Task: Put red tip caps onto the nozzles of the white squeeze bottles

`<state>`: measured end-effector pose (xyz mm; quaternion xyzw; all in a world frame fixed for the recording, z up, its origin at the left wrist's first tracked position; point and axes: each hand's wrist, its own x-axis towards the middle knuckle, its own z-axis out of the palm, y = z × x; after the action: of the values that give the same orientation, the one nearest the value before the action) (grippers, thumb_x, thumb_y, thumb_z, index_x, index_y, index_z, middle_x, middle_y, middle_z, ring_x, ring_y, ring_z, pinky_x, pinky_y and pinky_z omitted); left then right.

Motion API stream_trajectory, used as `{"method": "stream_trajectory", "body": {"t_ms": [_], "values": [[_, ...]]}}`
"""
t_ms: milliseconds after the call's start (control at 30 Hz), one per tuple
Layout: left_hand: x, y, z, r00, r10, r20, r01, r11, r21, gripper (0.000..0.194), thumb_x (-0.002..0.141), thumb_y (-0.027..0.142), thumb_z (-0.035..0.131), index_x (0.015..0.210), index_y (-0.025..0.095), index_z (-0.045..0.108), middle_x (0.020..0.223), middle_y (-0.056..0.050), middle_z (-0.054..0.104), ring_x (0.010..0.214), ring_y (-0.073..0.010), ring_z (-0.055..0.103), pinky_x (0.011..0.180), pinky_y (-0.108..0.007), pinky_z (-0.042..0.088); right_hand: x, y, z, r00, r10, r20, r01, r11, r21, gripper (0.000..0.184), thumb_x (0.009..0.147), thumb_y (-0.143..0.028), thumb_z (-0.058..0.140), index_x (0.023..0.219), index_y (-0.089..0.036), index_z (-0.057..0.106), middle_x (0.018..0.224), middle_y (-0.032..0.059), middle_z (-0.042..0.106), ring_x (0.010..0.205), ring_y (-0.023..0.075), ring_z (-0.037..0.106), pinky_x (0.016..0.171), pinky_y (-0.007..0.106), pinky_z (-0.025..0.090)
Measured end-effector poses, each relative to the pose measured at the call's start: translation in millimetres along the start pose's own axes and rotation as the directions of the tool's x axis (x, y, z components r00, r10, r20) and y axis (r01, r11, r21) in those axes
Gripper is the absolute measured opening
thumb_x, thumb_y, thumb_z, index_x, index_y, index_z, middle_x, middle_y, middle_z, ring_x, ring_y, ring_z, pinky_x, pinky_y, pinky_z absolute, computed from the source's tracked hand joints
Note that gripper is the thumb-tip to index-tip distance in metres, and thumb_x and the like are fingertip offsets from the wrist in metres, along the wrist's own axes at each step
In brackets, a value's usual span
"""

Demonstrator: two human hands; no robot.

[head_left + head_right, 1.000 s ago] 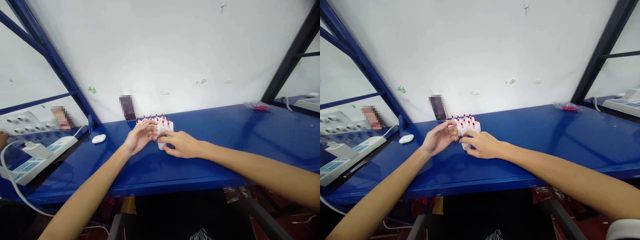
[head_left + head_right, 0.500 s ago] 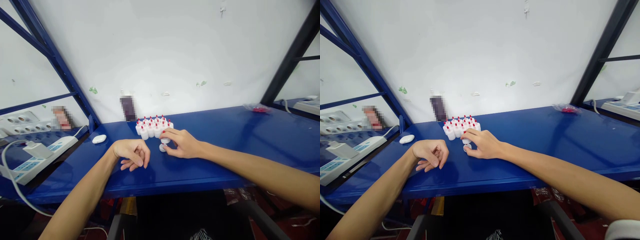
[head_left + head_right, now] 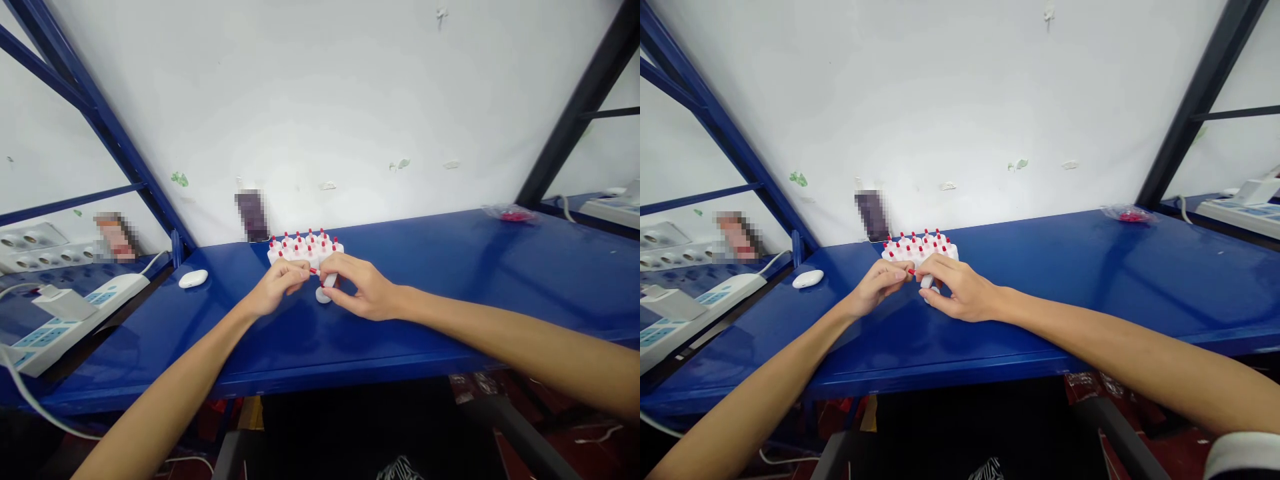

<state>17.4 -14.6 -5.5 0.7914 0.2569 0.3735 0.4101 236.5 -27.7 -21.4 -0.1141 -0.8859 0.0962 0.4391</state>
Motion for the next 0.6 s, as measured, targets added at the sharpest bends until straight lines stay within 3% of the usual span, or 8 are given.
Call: {"method": "stream_trajectory", "body": {"t_ms": [100,300,433,500,600], "values": [[-3.5,1.3,7.0,0.999,-0.022,0.043,0.017,0.992,0.121,0.056,0.095,0.043,0.045,0.047,0.017,0.035,0.049,0.003,0.034,0.053,-0.0092,0.032,0.056,-0.028,0.027,0.9,-2.9,-1.9,0.998,-0.037,0.046,0.036,0.999,0.023,0.014,0.094,-0.017,0.051,0.107,-0.017,0.055,0.097,0.0071,0.057,0.084,0.0165,0.054,0.074,0.033,0.050],[-5.2,-1.0,15.3,0.992,-0.066,0.109,0.044,0.980,0.195,0.048,0.098,0.045,0.039,0.061,0.015,0.044,0.057,0.004,0.034,0.054,-0.0087,0.029,0.054,-0.025,0.024,3.0,-9.2,-5.8,0.978,-0.028,0.206,0.022,0.999,0.028,0.015,0.098,-0.018,0.045,0.103,-0.016,0.059,0.095,0.0074,0.053,0.084,0.0160,0.052,0.079,0.033,0.048],[-3.8,-3.2,15.2,0.996,-0.028,0.085,0.017,0.991,0.130,0.044,0.098,0.043,0.042,0.066,0.014,0.050,0.065,0.001,0.045,0.063,-0.0106,0.038,0.061,-0.024,0.032,3.6,-7.3,-7.8,0.977,0.002,0.215,0.000,1.000,-0.010,0.014,0.098,-0.018,0.045,0.103,-0.016,0.058,0.097,0.0071,0.050,0.084,0.0157,0.050,0.080,0.033,0.047],[-3.3,-5.7,15.9,0.998,-0.026,0.060,0.022,0.998,0.062,0.043,0.098,0.044,0.044,0.072,0.013,0.055,0.071,0.000,0.051,0.066,-0.0115,0.042,0.063,-0.024,0.034,3.7,-4.8,-7.6,0.977,0.027,0.213,-0.021,0.999,-0.030,0.010,0.095,-0.025,0.055,0.101,-0.016,0.057,0.097,0.0059,0.049,0.082,0.0151,0.048,0.077,0.031,0.046],[-2.4,-10.6,19.3,0.997,-0.056,0.045,0.057,0.998,-0.023,0.043,0.097,0.048,0.046,0.077,0.012,0.060,0.071,-0.001,0.051,0.063,-0.0109,0.041,0.060,-0.024,0.032,4.1,-0.3,-4.9,0.980,0.048,0.192,-0.037,0.998,-0.059,0.019,0.088,-0.029,0.067,0.095,-0.017,0.054,0.093,0.0035,0.047,0.077,0.0139,0.046,0.069,0.027,0.045]]}}
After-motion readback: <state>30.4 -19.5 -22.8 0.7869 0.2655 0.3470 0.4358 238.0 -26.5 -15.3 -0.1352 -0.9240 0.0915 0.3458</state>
